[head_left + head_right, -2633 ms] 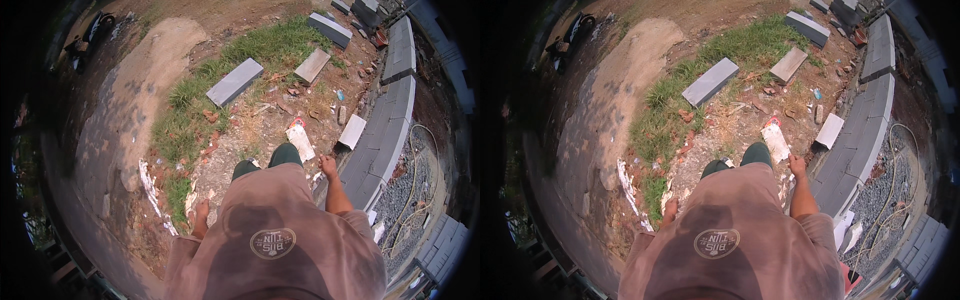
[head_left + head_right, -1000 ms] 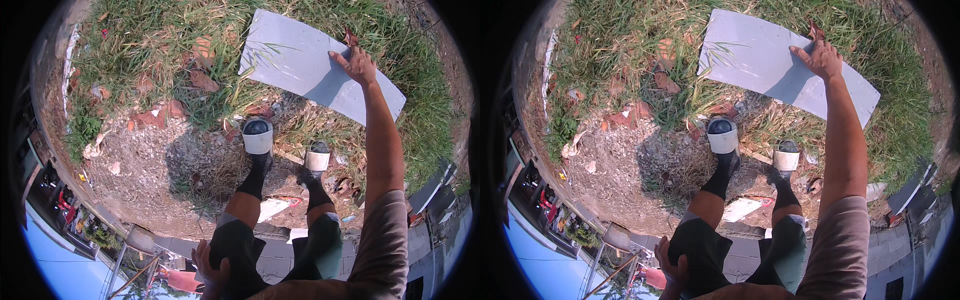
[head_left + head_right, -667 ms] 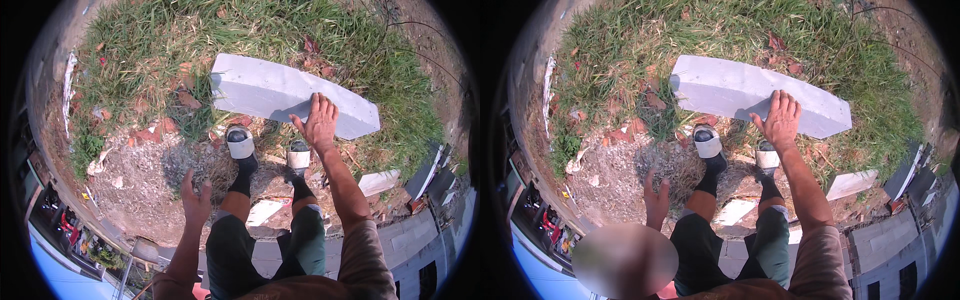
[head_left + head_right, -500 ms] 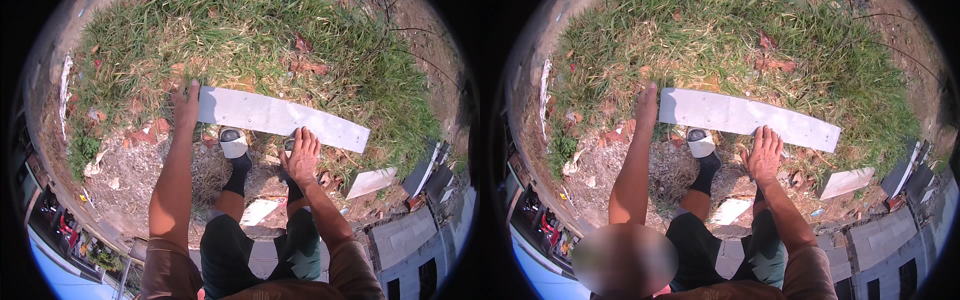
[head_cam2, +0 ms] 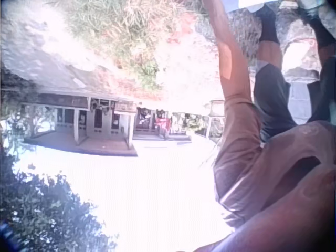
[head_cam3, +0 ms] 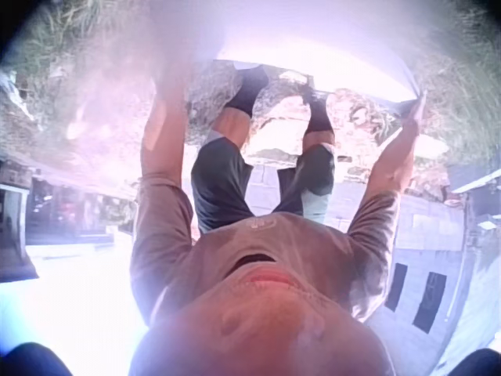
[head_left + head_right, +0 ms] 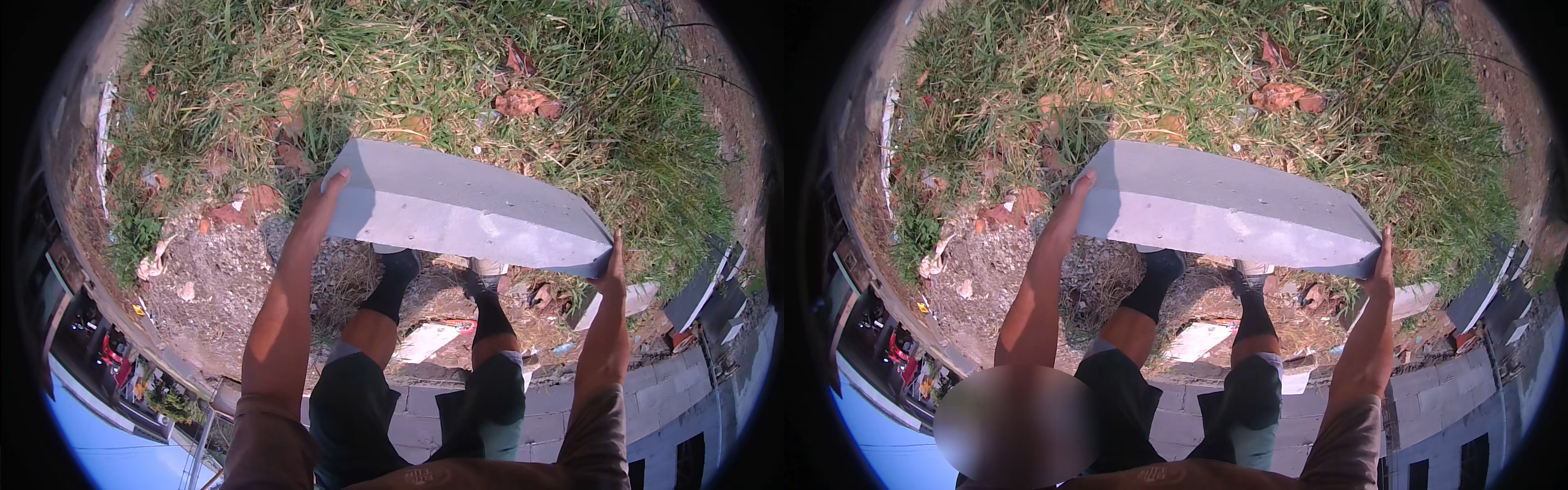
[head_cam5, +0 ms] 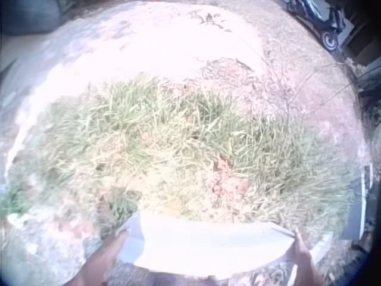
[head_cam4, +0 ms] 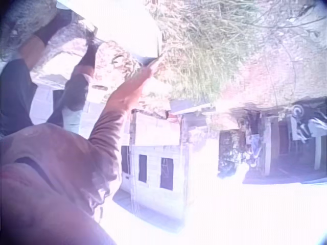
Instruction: The person walks around a construction site, picks up a concrete block, carries it to a partially built wall, and uses a trowel to apply mortar to the top of the wall before placing the block. The person then adjusts the block's position.
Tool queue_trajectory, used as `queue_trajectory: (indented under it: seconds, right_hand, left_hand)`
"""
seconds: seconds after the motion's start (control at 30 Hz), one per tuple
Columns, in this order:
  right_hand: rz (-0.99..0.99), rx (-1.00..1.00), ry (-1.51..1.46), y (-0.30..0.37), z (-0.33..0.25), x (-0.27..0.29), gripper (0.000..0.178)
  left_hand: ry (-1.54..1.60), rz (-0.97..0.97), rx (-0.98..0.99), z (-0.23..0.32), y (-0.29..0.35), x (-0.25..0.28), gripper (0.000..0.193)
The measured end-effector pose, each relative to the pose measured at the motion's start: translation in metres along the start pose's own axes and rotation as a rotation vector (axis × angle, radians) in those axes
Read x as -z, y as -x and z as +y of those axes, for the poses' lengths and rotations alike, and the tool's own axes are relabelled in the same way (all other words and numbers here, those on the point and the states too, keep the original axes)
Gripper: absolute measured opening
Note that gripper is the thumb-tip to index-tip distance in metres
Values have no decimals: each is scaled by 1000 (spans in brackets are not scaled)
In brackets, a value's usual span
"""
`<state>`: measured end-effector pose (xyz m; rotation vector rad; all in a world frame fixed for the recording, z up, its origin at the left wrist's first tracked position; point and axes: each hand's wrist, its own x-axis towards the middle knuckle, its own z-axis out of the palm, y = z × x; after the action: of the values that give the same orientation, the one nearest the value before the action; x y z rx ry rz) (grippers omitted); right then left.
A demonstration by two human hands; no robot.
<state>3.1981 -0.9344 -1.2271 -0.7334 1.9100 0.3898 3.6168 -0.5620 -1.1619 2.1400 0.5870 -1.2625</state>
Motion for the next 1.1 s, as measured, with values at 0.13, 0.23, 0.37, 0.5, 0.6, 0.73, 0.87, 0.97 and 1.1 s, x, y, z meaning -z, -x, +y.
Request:
queue_trajectory:
  seconds: [0.13, 0.23, 0.37, 0.5, 0.6, 0.73, 0.87, 0.97, 1.1]
  right_hand:
    - [-222, -19, -71, -26, 16, 26, 97]
    - [-165, 29, -178, -3, 29, 27, 85]
    - [-199, 179, -227, 83, 26, 47, 83]
    - [-173, 468, 135, 184, -3, 90, 74]
    - [-201, 550, 391, 245, -43, 111, 73]
    - [-291, 503, 551, 352, -85, 87, 73]
    - [-413, 564, 742, 461, -102, 21, 72]
    - [-506, 609, 883, 545, -96, -46, 72]
    - [-635, 786, 1063, 662, -63, -140, 70]
  left_hand:
    - [80, -95, 43, -10, -7, 1, 63]
    - [104, -156, 33, -15, 12, 12, 63]
    - [196, -40, -110, -82, 58, 42, 79]
    - [364, 21, -4, -125, 198, 83, 79]
    - [524, 115, 95, -185, 307, 95, 80]
    - [785, 222, 244, -243, 462, 108, 80]
    - [1048, 338, 288, -305, 558, 93, 80]
    - [1253, 478, 348, -347, 610, 93, 79]
    - [1581, 640, 306, -391, 636, 68, 74]
